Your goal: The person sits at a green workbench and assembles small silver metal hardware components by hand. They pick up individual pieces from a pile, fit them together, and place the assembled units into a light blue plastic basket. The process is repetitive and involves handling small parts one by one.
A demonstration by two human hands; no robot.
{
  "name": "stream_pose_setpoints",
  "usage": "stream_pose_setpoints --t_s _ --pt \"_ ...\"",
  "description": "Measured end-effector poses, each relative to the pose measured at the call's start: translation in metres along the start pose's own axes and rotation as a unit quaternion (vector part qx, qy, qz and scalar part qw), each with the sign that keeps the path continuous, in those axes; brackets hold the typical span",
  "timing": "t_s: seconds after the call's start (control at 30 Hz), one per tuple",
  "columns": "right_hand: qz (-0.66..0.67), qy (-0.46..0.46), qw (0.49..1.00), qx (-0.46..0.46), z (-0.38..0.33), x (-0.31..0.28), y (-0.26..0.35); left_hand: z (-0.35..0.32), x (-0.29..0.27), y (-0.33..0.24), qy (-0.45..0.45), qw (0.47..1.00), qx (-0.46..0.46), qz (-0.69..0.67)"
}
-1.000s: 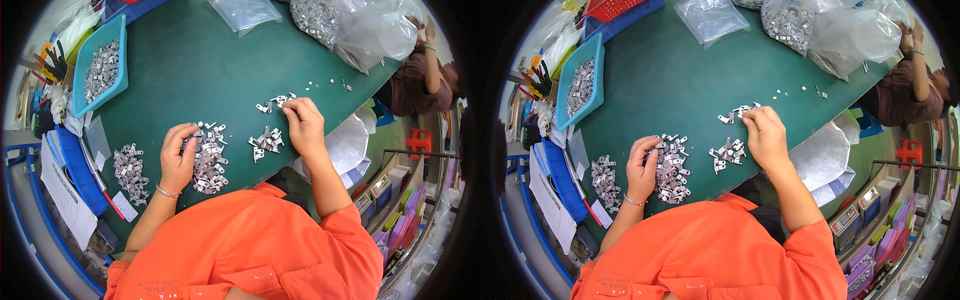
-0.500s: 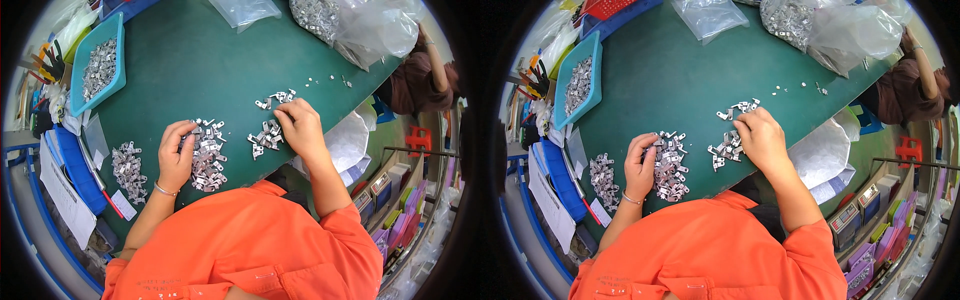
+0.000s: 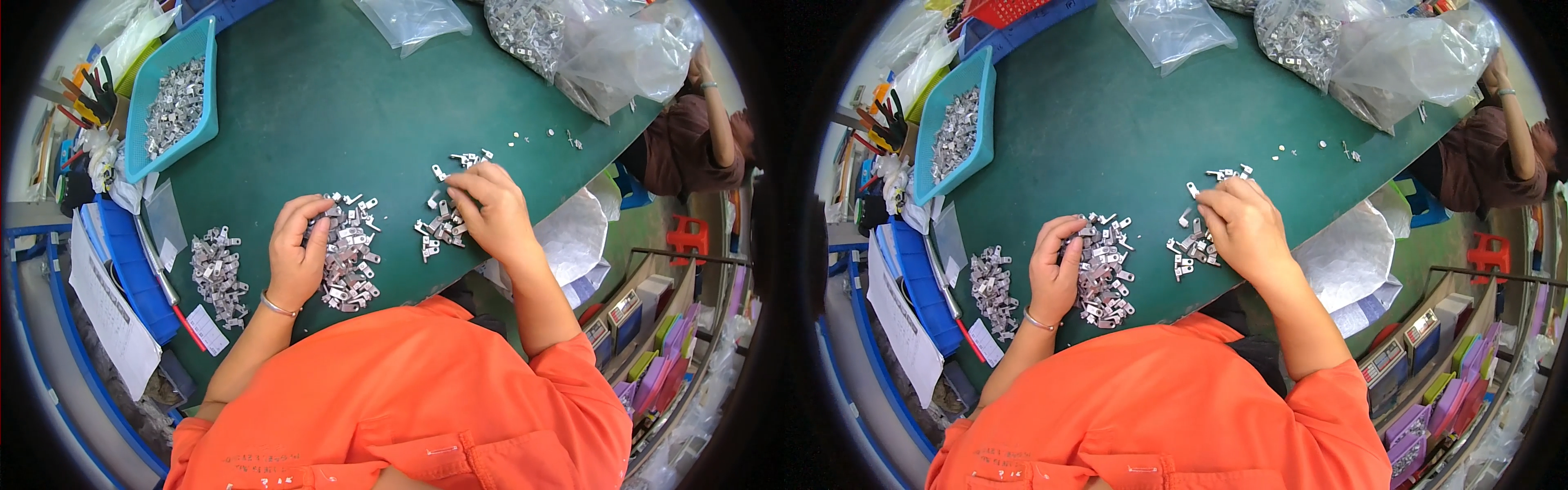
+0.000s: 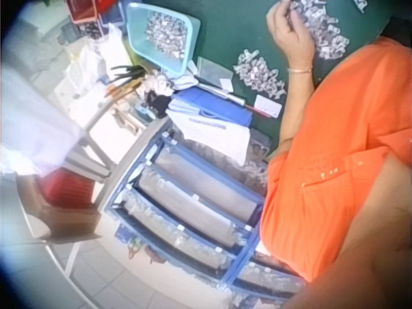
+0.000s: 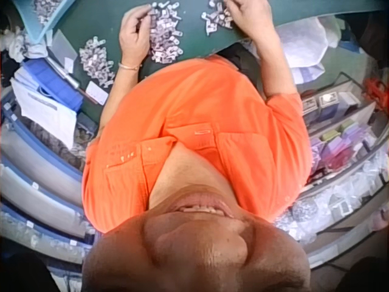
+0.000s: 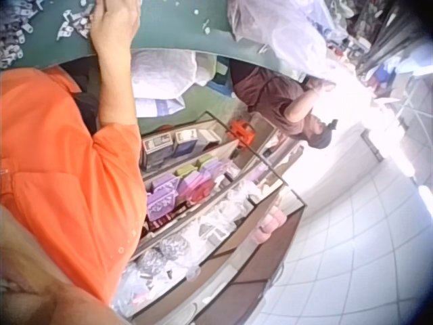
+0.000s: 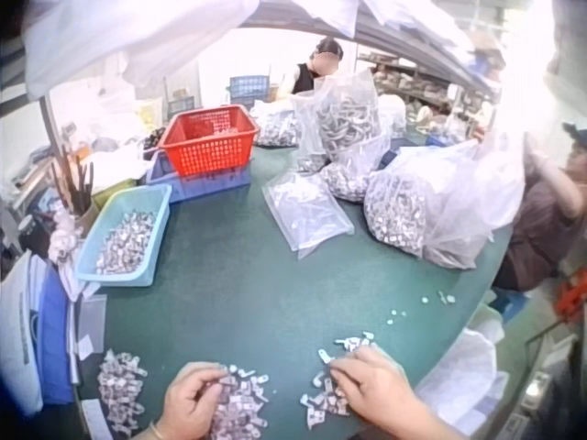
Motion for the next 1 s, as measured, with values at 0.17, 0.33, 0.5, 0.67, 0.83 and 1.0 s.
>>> stream_pose_setpoints --t_s 0.17,0.33,0.5,0.67,0.83,1.0 --pt "0.005 -0.002 1.0 0.006 0.014 0.02 -0.008 0.001 0.0 -0.001 0.01 1.0 0.002 0.003" --pt "0.539 0.096 0.769 0.33 0.004 0.018 -0.027 0.001 0.0 -0.002 0.017 1.0 0.003 0.013" --pt "0.594 0.096 0.726 0.335 -0.01 0.015 -0.027 0.0 0.0 0.0 0.019 1.0 -0.007 0.0" --pt "0.2 0.033 0.968 0.144 -0.021 0.004 -0.006 0.0 0.0 -0.002 0.019 1.0 -0.008 0.0" --pt "-0.064 -0.099 0.993 -0.003 0.002 -0.006 -0.014 0.0 0.0 0.0 0.019 1.0 -0.003 0.006" --pt "-0.124 -0.118 0.984 -0.054 0.014 -0.003 -0.019 0.001 -0.001 -0.002 0.017 1.0 -0.001 0.01"
Point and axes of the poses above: each hand's wrist, its own z-axis towards the middle knuckle, its own x-axis out of the palm, y = z × x, the point moved 5 cm from there along z, towards the middle knuckle, and after that the axes turned 1 degree about -x, right-handed, at the moved point
